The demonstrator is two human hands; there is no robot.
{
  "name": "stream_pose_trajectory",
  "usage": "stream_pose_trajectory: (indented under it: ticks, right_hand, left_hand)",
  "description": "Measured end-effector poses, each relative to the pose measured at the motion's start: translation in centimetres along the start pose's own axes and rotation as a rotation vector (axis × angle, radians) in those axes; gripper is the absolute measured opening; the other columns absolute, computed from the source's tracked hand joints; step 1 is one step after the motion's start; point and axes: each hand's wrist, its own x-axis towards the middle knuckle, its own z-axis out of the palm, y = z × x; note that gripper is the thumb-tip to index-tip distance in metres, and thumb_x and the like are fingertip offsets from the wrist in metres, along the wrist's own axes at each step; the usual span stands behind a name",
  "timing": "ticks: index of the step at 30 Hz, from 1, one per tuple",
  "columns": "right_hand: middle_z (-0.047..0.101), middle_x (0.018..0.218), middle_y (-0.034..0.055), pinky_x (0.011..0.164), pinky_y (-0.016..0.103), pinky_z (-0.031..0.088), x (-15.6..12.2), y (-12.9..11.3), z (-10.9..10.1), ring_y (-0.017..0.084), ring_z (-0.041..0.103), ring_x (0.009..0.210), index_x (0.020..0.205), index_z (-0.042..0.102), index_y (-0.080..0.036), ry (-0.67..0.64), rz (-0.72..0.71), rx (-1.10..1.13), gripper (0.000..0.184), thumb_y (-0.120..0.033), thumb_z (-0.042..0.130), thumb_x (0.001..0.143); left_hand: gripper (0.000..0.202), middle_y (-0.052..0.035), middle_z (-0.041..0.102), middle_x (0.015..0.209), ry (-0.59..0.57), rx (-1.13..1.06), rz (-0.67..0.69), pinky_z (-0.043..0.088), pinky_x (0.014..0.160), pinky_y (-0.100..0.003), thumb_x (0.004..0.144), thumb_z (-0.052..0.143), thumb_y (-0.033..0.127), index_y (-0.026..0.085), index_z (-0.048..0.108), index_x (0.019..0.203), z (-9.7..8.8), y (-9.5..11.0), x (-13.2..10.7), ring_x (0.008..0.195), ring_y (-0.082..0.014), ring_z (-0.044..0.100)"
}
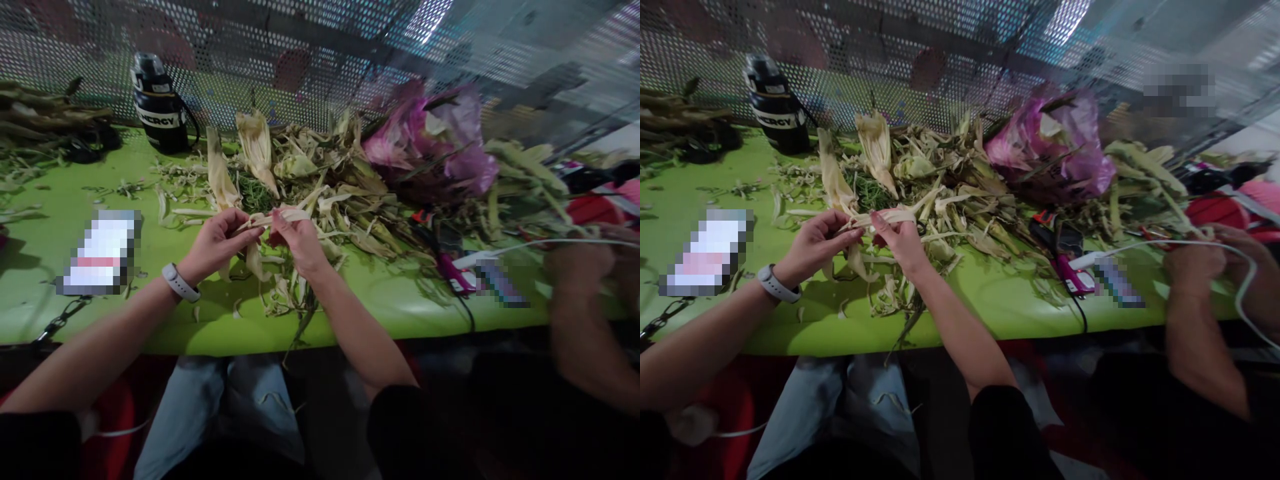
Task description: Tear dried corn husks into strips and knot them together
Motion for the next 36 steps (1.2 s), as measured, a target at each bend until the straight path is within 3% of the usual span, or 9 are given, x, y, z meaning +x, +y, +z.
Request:
stream_pose_trajectory:
  ticks: [2,5,9,14,18,21,26,32,36]
  right_hand:
    - [0.058,0.064,-0.002,0.054,0.024,0.044,-0.2,-0.2,0.0,0.009,0.052,0.055,0.078,0.064,-0.018,-0.095,0.083,-0.037,0.04,-0.058,0.064,0.079]
    - [0.062,0.069,-0.0004,0.061,0.026,0.047,-0.5,-0.3,0.0,0.011,0.056,0.064,0.074,0.065,-0.018,-0.186,0.108,-0.079,0.024,-0.041,0.069,0.075]
    - [0.066,0.078,-0.0011,0.072,0.028,0.05,-0.4,-0.2,0.3,0.013,0.06,0.074,0.082,0.065,-0.021,-0.023,-0.022,-0.045,0.019,-0.031,0.07,0.068]
    - [0.068,0.08,-0.0001,0.075,0.031,0.05,-0.2,-0.1,0.2,0.017,0.063,0.081,0.085,0.069,-0.023,-0.093,-0.052,-0.007,0.018,-0.035,0.067,0.071]
    - [0.067,0.079,-0.001,0.067,0.029,0.048,0.1,0.4,-0.3,0.015,0.06,0.072,0.085,0.07,-0.024,-0.073,-0.006,0.075,0.021,-0.042,0.062,0.077]
    - [0.067,0.08,-0.0014,0.067,0.027,0.047,0.3,0.5,-0.3,0.014,0.06,0.075,0.084,0.069,-0.023,-0.015,0.037,0.117,0.027,-0.048,0.069,0.073]
    - [0.065,0.072,-0.0037,0.072,0.025,0.046,0.2,0.0,0.5,0.011,0.058,0.072,0.072,0.068,-0.021,0.007,0.128,0.302,0.025,-0.039,0.081,0.061]
    - [0.068,0.07,-0.0041,0.073,0.025,0.047,0.1,-0.2,1.0,0.01,0.06,0.073,0.07,0.067,-0.02,-0.011,0.2,0.402,0.029,-0.03,0.087,0.053]
    - [0.067,0.068,-0.0047,0.07,0.023,0.047,0.1,-0.1,1.0,0.009,0.06,0.069,0.069,0.066,-0.019,-0.003,0.18,0.417,0.031,-0.028,0.089,0.052]
  left_hand:
    - [0.026,-0.0018,0.062,0.08,0.015,-0.009,0.026,0.047,0.06,-0.022,0.081,0.072,0.037,0.016,0.059,0.09,-0.1,0.1,0.0,0.066,-0.0097,0.056]
    - [0.025,-0.0032,0.064,0.084,0.007,-0.005,0.039,0.05,0.065,-0.024,0.085,0.067,0.035,0.016,0.061,0.1,-0.2,0.3,0.0,0.072,-0.0114,0.059]
    - [0.033,-0.0059,0.068,0.091,0.001,0.033,0.009,0.053,0.073,-0.028,0.087,0.063,0.037,0.016,0.065,0.113,-0.3,0.3,-0.1,0.08,-0.0144,0.062]
    - [0.036,-0.0087,0.071,0.1,0.01,0.117,0.037,0.053,0.076,-0.029,0.088,0.062,0.04,0.016,0.069,0.115,-0.3,-0.2,0.0,0.084,-0.0163,0.063]
    - [0.034,-0.0094,0.07,0.098,0.011,0.215,0.098,0.052,0.075,-0.028,0.088,0.061,0.037,0.015,0.07,0.113,-0.3,-0.4,0.1,0.082,-0.0161,0.063]
    - [0.033,-0.0103,0.07,0.098,-0.016,0.262,0.111,0.052,0.076,-0.029,0.087,0.061,0.034,0.014,0.07,0.111,-0.2,-0.2,0.0,0.085,-0.0177,0.064]
    - [0.032,-0.0104,0.07,0.103,-0.05,0.239,0.044,0.052,0.078,-0.029,0.08,0.065,0.03,0.012,0.071,0.106,-0.2,0.3,-0.5,0.089,-0.0203,0.065]
    - [0.03,-0.0016,0.059,0.069,-0.141,0.176,0.007,0.041,0.057,-0.023,0.091,0.052,0.038,0.015,0.07,0.09,-0.3,0.1,-0.5,0.061,-0.0111,0.05]
    - [0.029,-0.0001,0.055,0.07,-0.199,0.15,-0.007,0.039,0.055,-0.022,0.091,0.053,0.04,0.015,0.068,0.094,-0.1,-0.2,-0.5,0.06,-0.0096,0.046]
